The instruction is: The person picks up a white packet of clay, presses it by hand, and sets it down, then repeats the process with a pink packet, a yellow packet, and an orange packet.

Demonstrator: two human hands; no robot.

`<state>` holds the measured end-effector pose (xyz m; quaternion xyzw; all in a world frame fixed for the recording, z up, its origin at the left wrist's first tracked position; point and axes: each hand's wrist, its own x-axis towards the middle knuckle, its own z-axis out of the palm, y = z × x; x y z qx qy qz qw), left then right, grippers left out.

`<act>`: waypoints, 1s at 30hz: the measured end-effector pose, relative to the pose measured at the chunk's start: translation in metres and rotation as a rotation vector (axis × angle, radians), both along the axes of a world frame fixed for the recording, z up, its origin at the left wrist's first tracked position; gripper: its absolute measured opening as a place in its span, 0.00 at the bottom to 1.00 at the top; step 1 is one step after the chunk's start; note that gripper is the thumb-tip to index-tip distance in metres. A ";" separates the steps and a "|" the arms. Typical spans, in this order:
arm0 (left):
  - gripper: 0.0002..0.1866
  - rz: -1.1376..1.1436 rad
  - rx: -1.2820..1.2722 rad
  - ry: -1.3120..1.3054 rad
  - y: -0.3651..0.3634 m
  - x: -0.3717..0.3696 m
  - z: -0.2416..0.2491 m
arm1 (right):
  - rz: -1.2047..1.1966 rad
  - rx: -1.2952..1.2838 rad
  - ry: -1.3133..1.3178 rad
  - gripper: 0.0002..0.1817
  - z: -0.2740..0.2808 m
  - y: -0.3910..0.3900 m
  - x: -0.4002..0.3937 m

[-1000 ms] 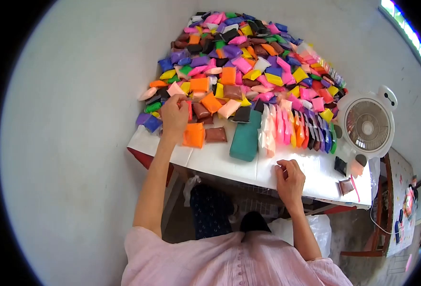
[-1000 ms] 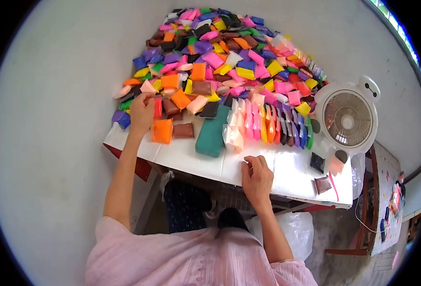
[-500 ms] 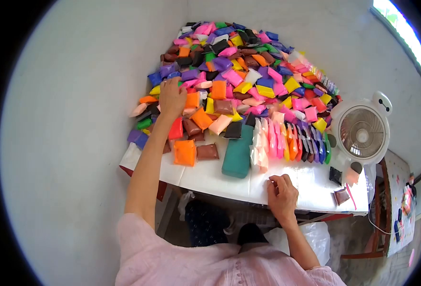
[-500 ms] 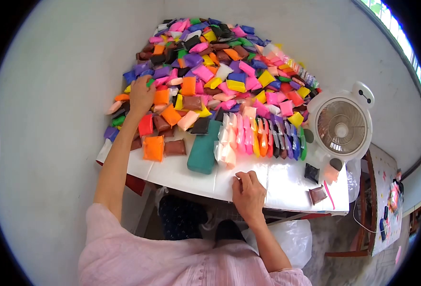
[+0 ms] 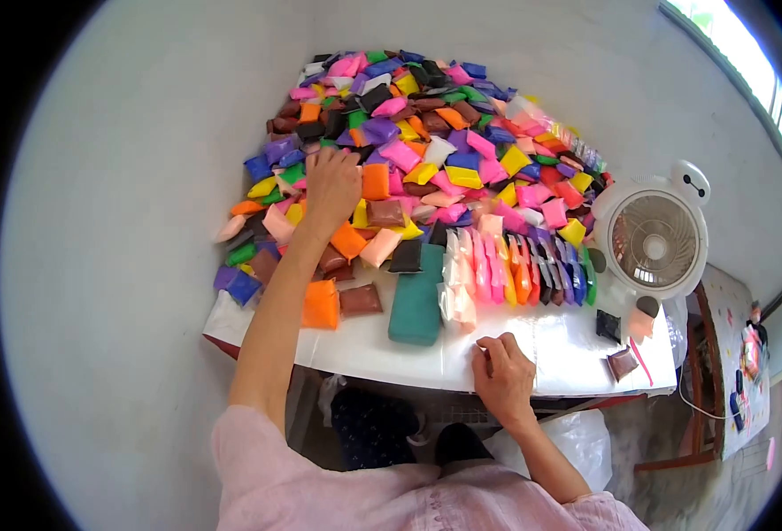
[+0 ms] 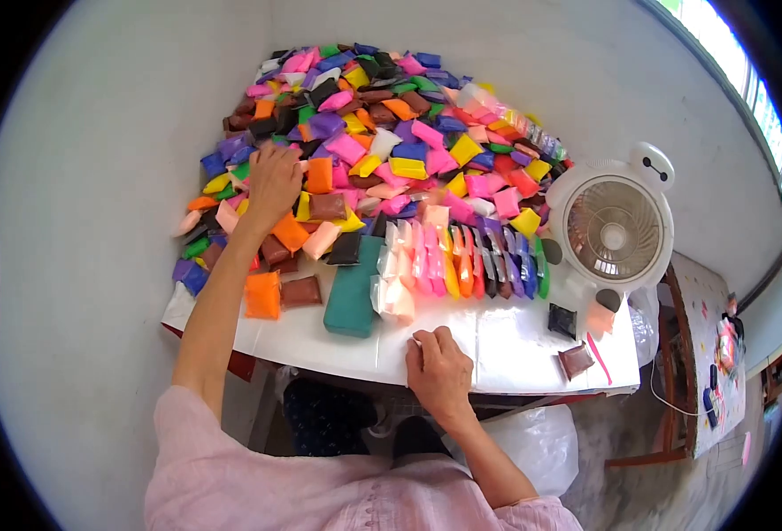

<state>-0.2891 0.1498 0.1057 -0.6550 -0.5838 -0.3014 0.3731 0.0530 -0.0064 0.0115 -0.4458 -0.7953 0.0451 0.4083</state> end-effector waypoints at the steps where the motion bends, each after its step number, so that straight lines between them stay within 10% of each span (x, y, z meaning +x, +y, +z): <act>1: 0.13 -0.070 0.032 -0.003 0.006 0.008 0.004 | -0.002 0.022 -0.008 0.06 0.000 0.000 -0.001; 30: 0.11 -0.287 -0.200 -0.097 0.005 0.051 -0.016 | 0.014 0.111 -0.016 0.06 -0.003 0.002 0.000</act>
